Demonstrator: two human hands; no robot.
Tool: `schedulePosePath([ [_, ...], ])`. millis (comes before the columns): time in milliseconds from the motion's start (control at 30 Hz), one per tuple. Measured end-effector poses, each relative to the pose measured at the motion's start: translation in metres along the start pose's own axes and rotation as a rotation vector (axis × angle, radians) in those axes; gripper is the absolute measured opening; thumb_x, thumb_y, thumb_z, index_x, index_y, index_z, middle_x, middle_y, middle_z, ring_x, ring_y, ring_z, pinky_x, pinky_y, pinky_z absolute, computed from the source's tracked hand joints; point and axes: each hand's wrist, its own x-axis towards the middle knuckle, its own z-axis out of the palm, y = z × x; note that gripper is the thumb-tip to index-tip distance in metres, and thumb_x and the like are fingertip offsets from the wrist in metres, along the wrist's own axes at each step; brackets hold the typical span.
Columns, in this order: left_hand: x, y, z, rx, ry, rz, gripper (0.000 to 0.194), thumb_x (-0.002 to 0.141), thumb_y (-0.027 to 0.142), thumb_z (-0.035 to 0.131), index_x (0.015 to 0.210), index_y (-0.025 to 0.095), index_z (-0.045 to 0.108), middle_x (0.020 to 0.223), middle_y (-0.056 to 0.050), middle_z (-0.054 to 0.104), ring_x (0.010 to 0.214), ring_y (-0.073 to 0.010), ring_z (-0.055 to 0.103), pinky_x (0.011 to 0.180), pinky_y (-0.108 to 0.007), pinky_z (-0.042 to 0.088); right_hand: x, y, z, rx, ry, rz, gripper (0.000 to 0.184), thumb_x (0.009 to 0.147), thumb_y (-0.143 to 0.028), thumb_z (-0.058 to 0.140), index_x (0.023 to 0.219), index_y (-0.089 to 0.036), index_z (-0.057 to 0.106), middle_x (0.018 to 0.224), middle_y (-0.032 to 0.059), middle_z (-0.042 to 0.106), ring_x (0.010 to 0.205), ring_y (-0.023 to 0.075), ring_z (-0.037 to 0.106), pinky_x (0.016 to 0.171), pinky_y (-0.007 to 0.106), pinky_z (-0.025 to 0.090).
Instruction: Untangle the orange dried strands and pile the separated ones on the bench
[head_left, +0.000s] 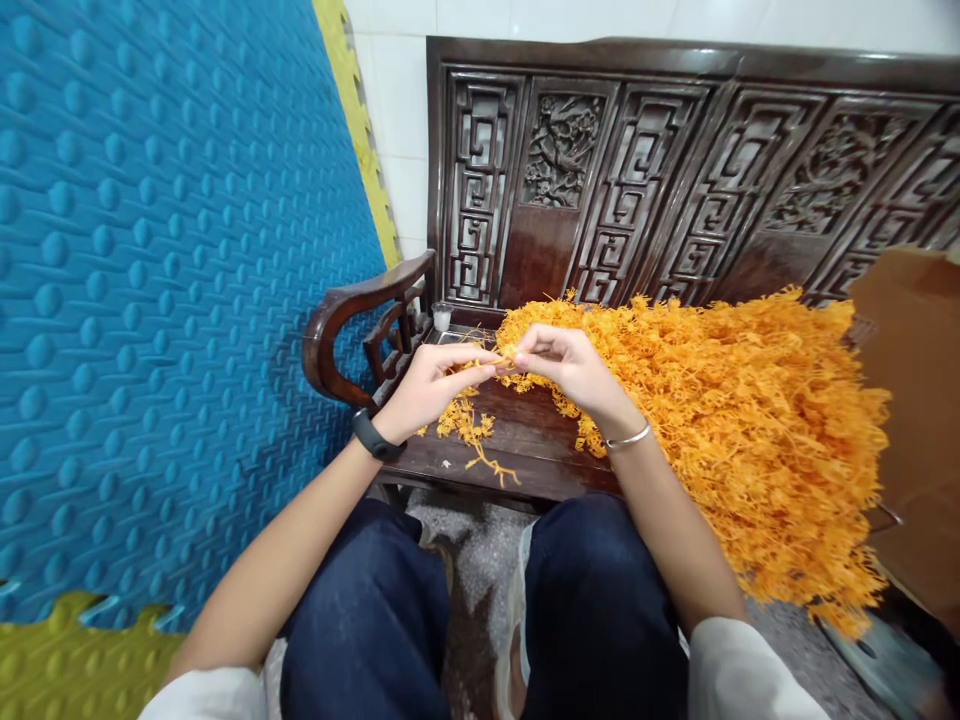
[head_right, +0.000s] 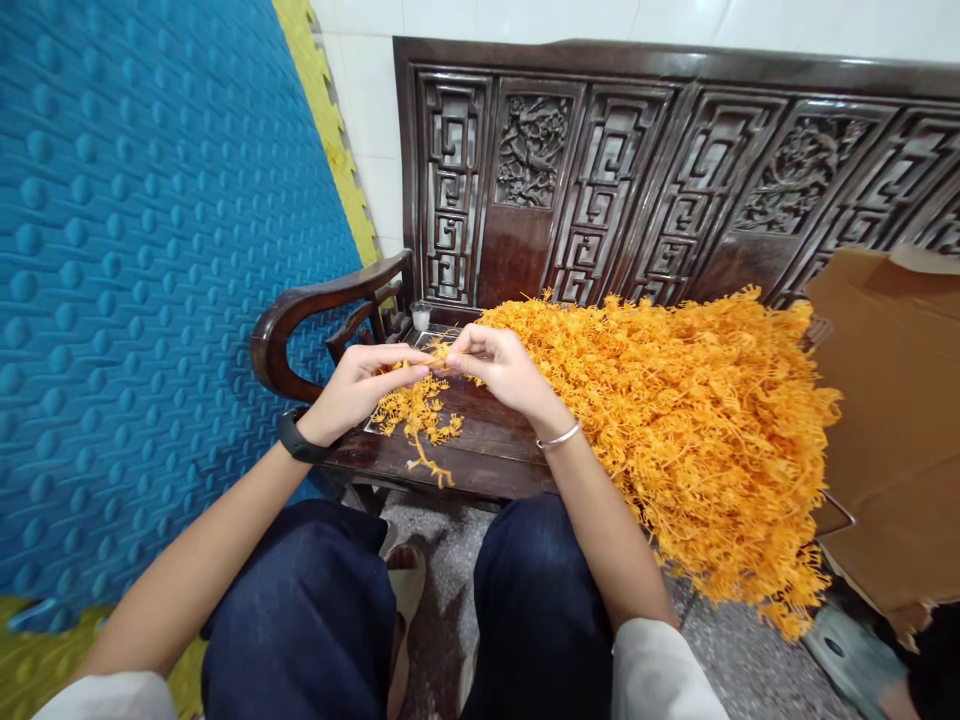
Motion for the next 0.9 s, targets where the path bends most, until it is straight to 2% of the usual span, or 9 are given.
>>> schedulePosePath([
  [233, 0.004, 0.004, 0.009, 0.044, 0.081, -0.009, 0.015, 0.078, 0.022, 0.064, 0.086, 0.015, 0.075, 0.092, -0.006, 0.074, 0.084, -0.0177, 0.065, 0.08, -0.029, 0.05, 0.0, -0.001, 0.008, -0.13, 0.109, -0.062, 0.031, 0.075, -0.046, 0.068, 0.07, -0.017, 0.056, 0.065, 0.0017, 0.064, 0.061, 0.0135, 0.064, 0.064, 0.031, 0.055],
  [300, 0.004, 0.003, 0.007, 0.019, 0.122, -0.033, 0.014, 0.076, 0.021, 0.065, 0.084, 0.016, 0.075, 0.088, -0.005, 0.074, 0.079, -0.0161, 0.064, 0.074, -0.027, 0.05, 0.001, 0.0, 0.002, -0.148, 0.2, -0.075, 0.029, 0.076, -0.044, 0.067, 0.07, -0.018, 0.056, 0.062, 0.0007, 0.062, 0.057, 0.0133, 0.063, 0.059, 0.03, 0.054],
  [400, 0.003, 0.001, -0.006, -0.03, 0.333, -0.06, 0.013, 0.075, 0.018, 0.062, 0.08, 0.016, 0.075, 0.072, -0.001, 0.07, 0.06, -0.0101, 0.056, 0.057, -0.022, 0.044, -0.002, 0.004, -0.016, -0.151, 0.469, -0.126, 0.026, 0.074, -0.042, 0.069, 0.07, -0.019, 0.057, 0.061, -0.0005, 0.06, 0.054, 0.0124, 0.062, 0.056, 0.03, 0.055],
  [467, 0.003, 0.0, -0.016, -0.058, 0.508, -0.063, 0.012, 0.072, 0.015, 0.063, 0.077, 0.015, 0.074, 0.061, 0.001, 0.063, 0.053, -0.0068, 0.048, 0.049, -0.019, 0.037, -0.004, 0.009, -0.027, -0.096, 0.522, -0.11, 0.026, 0.073, -0.043, 0.07, 0.072, -0.02, 0.059, 0.064, 0.0002, 0.062, 0.056, 0.0129, 0.063, 0.059, 0.031, 0.057],
  [567, 0.004, -0.003, -0.022, -0.163, 0.477, -0.16, 0.015, 0.071, 0.019, 0.066, 0.083, 0.014, 0.073, 0.054, 0.003, 0.054, 0.046, -0.0048, 0.041, 0.041, -0.018, 0.029, -0.003, 0.02, -0.029, -0.047, 0.378, -0.014, 0.029, 0.07, -0.044, 0.072, 0.077, -0.018, 0.063, 0.071, 0.0027, 0.066, 0.061, 0.0143, 0.066, 0.064, 0.033, 0.058],
  [633, 0.006, -0.005, -0.019, -0.224, 0.432, -0.194, 0.015, 0.071, 0.022, 0.066, 0.083, 0.014, 0.071, 0.054, 0.003, 0.053, 0.043, -0.0046, 0.041, 0.039, -0.018, 0.031, 0.0, 0.027, -0.024, -0.029, 0.33, -0.008, 0.029, 0.07, -0.044, 0.071, 0.08, -0.018, 0.065, 0.074, 0.0032, 0.067, 0.064, 0.0144, 0.066, 0.066, 0.034, 0.058],
  [767, 0.011, -0.014, -0.014, -0.276, 0.444, -0.195, 0.013, 0.073, 0.024, 0.064, 0.069, 0.012, 0.065, 0.059, 0.001, 0.055, 0.044, -0.0062, 0.047, 0.042, -0.02, 0.041, 0.008, 0.04, -0.021, -0.011, 0.444, -0.054, 0.026, 0.073, -0.043, 0.068, 0.083, -0.018, 0.066, 0.075, 0.002, 0.065, 0.066, 0.0135, 0.065, 0.069, 0.033, 0.056],
  [833, 0.013, -0.019, -0.014, -0.314, 0.451, -0.232, 0.016, 0.075, 0.026, 0.064, 0.069, 0.011, 0.064, 0.06, 0.0, 0.057, 0.046, -0.0067, 0.05, 0.045, -0.02, 0.046, 0.012, 0.05, -0.025, -0.065, 0.502, -0.026, 0.027, 0.071, -0.043, 0.069, 0.081, -0.018, 0.066, 0.078, 0.0022, 0.065, 0.066, 0.0129, 0.063, 0.064, 0.03, 0.055],
  [900, 0.014, -0.023, -0.015, -0.371, 0.461, -0.286, 0.017, 0.076, 0.026, 0.063, 0.07, 0.01, 0.064, 0.061, 0.0, 0.059, 0.049, -0.0069, 0.053, 0.05, -0.02, 0.049, 0.014, 0.063, -0.029, -0.176, 0.49, 0.052, 0.028, 0.068, -0.043, 0.071, 0.077, -0.016, 0.067, 0.076, 0.0018, 0.064, 0.059, 0.0108, 0.058, 0.055, 0.026, 0.052],
])
